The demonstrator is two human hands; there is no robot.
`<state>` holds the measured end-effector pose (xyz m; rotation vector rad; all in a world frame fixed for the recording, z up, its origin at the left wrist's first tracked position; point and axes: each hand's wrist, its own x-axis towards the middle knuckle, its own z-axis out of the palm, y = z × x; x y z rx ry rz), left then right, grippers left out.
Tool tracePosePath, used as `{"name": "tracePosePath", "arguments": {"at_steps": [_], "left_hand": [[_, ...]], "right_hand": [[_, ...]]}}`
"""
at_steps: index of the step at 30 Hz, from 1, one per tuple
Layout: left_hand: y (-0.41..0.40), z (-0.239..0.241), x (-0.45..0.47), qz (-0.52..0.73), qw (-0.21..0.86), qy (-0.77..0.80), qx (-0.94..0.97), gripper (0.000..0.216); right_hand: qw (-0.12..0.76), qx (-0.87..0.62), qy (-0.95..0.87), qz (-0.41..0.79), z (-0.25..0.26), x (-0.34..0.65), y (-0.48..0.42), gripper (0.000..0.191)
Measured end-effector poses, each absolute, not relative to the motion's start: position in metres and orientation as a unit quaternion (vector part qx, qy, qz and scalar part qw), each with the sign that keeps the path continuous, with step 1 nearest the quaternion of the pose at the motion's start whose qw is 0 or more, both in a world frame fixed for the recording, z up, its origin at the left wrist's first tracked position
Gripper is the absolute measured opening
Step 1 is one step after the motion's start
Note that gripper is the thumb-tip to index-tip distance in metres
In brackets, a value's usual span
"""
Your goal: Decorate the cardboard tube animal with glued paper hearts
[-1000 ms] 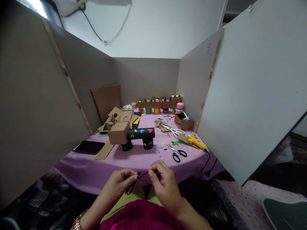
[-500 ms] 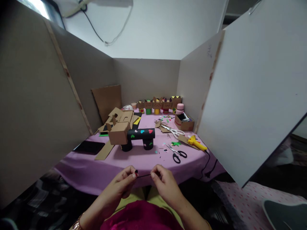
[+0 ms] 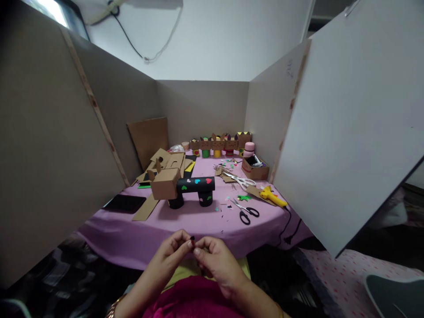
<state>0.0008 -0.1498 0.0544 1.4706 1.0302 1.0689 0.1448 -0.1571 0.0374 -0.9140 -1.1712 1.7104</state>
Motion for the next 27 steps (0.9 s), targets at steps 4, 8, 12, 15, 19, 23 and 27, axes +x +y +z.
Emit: {"name": "tracePosePath", "arguments": {"at_steps": [4,8,12,15,19,23,27], "left_hand": [[-0.151,0.055,0.0,0.433,0.436,0.459,0.642,0.021],[-0.152,0.054,0.001,0.417,0.41,0.475,0.657,0.022],[-0.149,0.047,0.0,0.4,0.471,0.453,0.643,0.024],[-0.147,0.042,-0.001,0.393,0.525,0.432,0.619,0.029],[-0.151,0.048,0.0,0.373,0.59,0.421,0.58,0.033],[-0.158,0.058,0.005,0.374,0.645,0.429,0.509,0.038],[-0.163,0.062,0.008,0.401,0.681,0.435,0.432,0.042]], "right_hand": [[0.474,-0.406,-0.568,0.536,0.04,0.151,-0.154,0.029],[0.489,-0.434,-0.647,0.392,0.043,0.153,-0.156,0.022],[0.485,-0.433,-0.655,0.385,0.044,0.153,-0.158,0.019],[0.476,-0.424,-0.657,0.403,0.046,0.155,-0.157,0.016],[0.475,-0.425,-0.663,0.392,0.048,0.158,-0.158,0.02],[0.483,-0.43,-0.653,0.395,0.048,0.158,-0.159,0.02],[0.483,-0.43,-0.649,0.401,0.047,0.158,-0.158,0.02]]}}
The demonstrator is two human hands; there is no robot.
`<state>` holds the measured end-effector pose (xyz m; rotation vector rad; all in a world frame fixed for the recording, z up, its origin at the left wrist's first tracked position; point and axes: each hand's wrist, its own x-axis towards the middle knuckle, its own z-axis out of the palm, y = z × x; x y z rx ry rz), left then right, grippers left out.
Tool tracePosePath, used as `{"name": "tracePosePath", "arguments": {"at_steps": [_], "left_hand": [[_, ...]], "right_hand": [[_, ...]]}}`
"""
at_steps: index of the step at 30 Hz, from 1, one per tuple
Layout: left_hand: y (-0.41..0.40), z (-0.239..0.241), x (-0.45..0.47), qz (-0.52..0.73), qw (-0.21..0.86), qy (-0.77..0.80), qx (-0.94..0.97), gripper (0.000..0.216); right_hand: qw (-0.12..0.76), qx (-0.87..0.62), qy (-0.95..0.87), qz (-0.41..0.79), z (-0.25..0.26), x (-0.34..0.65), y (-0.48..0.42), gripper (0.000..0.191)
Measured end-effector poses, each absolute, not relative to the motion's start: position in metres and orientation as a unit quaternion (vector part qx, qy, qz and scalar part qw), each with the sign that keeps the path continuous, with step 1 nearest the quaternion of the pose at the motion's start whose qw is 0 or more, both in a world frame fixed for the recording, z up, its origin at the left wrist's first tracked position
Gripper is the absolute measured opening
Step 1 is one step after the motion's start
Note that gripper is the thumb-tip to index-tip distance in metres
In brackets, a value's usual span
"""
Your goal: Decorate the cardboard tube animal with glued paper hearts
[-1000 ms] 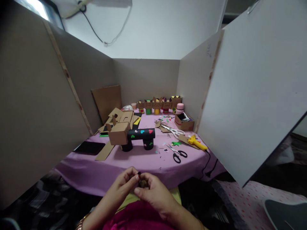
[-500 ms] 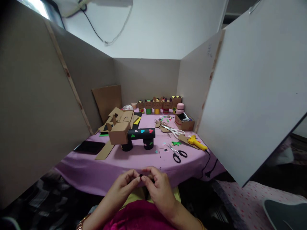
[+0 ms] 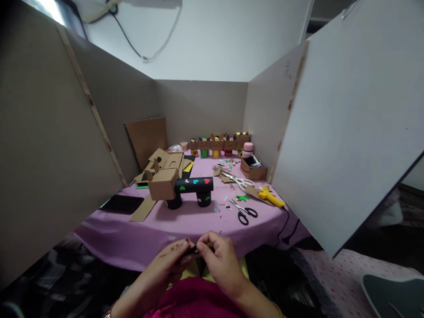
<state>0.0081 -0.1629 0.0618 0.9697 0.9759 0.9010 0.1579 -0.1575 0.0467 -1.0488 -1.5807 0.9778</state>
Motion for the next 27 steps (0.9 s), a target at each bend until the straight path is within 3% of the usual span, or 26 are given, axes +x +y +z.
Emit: {"name": "tracePosePath", "arguments": {"at_steps": [15,20,27], "left_hand": [[-0.156,0.042,0.007,0.409,0.698,0.433,0.398,0.039],[-0.156,0.045,0.004,0.424,0.642,0.479,0.422,0.038],[-0.148,0.044,-0.002,0.441,0.492,0.508,0.553,0.025]], "right_hand": [[0.482,-0.44,-0.658,0.376,0.042,0.156,-0.156,0.021],[0.447,-0.423,-0.695,0.373,0.041,0.164,-0.154,0.017],[0.351,-0.415,-0.81,0.22,0.059,0.174,-0.161,0.021]]}}
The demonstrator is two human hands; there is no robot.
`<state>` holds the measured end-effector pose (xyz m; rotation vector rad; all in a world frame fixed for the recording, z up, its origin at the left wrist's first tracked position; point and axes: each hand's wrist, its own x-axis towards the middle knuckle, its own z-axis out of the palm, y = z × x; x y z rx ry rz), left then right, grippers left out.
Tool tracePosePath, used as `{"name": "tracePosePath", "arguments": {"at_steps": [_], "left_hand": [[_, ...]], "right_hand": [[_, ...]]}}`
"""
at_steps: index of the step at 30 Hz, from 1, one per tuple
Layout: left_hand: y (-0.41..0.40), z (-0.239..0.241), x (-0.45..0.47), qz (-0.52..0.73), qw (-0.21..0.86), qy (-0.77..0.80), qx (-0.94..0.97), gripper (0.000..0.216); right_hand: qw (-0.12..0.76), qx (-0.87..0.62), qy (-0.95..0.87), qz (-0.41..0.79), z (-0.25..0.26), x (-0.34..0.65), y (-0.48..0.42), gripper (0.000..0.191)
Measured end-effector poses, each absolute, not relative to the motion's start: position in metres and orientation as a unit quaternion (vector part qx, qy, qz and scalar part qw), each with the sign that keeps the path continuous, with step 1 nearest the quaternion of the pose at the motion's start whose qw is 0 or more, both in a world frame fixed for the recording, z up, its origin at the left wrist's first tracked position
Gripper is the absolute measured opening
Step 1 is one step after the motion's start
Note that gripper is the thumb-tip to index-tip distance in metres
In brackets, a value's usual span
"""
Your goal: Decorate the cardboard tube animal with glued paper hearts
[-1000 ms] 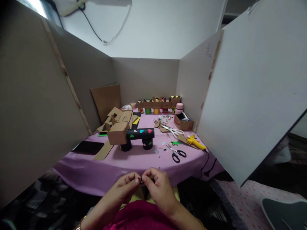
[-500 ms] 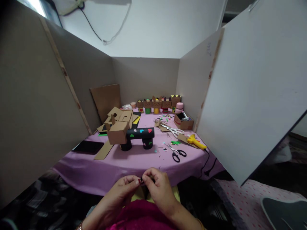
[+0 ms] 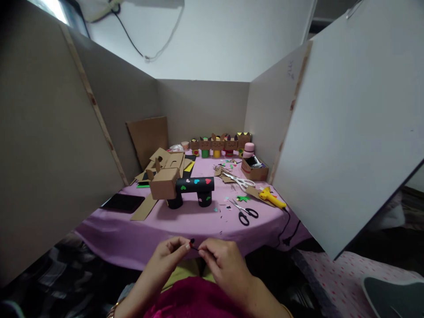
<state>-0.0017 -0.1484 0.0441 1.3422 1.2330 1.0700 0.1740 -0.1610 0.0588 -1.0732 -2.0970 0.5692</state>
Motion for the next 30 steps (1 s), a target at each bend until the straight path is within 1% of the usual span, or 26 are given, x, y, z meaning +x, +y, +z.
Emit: {"name": "tracePosePath", "arguments": {"at_steps": [2,4,7,9,11,14,16,20,25,30], "left_hand": [[-0.15,0.044,-0.001,0.428,0.44,0.503,0.608,0.023],[-0.153,0.046,0.0,0.393,0.412,0.498,0.654,0.024],[-0.158,0.051,0.001,0.335,0.381,0.479,0.716,0.022],[-0.16,0.054,0.001,0.317,0.372,0.457,0.743,0.019],[-0.16,0.055,-0.001,0.311,0.394,0.429,0.751,0.017],[-0.16,0.052,-0.003,0.333,0.441,0.404,0.728,0.018],[-0.16,0.051,-0.003,0.363,0.464,0.411,0.696,0.021],[-0.16,0.049,-0.003,0.415,0.48,0.44,0.635,0.025],[-0.162,0.05,-0.001,0.441,0.417,0.475,0.637,0.024],[-0.165,0.05,0.0,0.447,0.36,0.484,0.66,0.021]], "right_hand": [[0.343,-0.396,-0.832,0.183,0.064,0.174,-0.161,0.021],[0.336,-0.383,-0.844,0.169,0.069,0.173,-0.16,0.02],[0.343,-0.378,-0.834,0.206,0.076,0.17,-0.155,0.016],[0.356,-0.385,-0.804,0.281,0.078,0.168,-0.151,0.012],[0.372,-0.385,-0.744,0.4,0.074,0.164,-0.146,0.01],[0.401,-0.366,-0.612,0.575,0.064,0.16,-0.139,0.022],[0.423,-0.368,-0.542,0.626,0.056,0.157,-0.138,0.031],[0.453,-0.389,-0.508,0.621,0.047,0.155,-0.142,0.036],[0.478,-0.407,-0.526,0.574,0.044,0.152,-0.15,0.036],[0.484,-0.409,-0.544,0.551,0.047,0.15,-0.153,0.033]]}}
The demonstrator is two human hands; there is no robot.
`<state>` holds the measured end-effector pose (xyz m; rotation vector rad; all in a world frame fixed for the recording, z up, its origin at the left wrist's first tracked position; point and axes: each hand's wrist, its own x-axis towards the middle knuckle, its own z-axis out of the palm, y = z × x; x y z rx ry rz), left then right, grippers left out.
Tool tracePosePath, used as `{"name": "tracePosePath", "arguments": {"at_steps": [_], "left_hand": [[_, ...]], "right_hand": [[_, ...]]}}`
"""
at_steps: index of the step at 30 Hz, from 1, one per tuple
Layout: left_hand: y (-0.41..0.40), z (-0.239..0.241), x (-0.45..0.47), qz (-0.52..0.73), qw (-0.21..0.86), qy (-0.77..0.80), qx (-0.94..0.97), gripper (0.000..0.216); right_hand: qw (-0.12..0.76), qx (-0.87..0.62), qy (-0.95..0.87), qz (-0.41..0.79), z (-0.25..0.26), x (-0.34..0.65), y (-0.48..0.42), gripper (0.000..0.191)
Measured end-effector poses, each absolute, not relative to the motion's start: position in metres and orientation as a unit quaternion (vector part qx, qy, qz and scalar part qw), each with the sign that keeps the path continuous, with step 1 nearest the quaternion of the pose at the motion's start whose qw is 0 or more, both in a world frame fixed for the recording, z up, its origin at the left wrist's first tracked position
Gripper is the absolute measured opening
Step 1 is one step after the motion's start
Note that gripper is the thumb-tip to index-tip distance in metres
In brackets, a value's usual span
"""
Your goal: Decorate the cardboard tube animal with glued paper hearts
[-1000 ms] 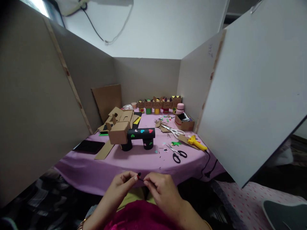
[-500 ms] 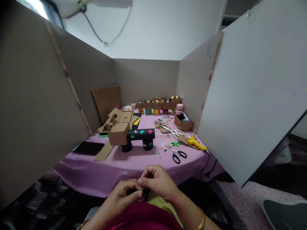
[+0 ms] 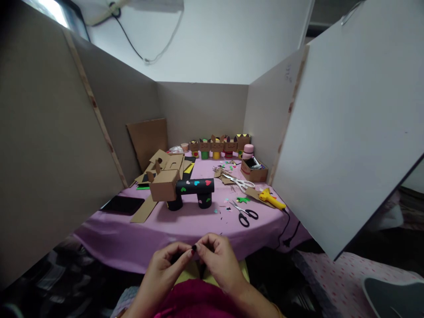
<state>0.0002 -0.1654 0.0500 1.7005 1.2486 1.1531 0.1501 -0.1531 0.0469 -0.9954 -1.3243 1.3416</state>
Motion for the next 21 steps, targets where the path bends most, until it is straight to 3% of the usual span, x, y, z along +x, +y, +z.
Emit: {"name": "tracePosePath", "arguments": {"at_steps": [9,16,21], "left_hand": [[-0.165,0.0491,-0.0025,0.503,0.301,0.496,0.64,0.015],[-0.1615,0.0499,0.001,0.525,0.465,0.473,0.534,0.02],[-0.161,0.0505,0.0034,0.515,0.531,0.472,0.479,0.028]], "right_hand": [[0.477,-0.43,-0.635,0.43,0.0477,0.1476,-0.1594,0.023],[0.457,-0.413,-0.661,0.428,0.0499,0.1468,-0.1606,0.024],[0.514,-0.402,-0.628,0.424,0.0475,0.1504,-0.1611,0.024]]}}
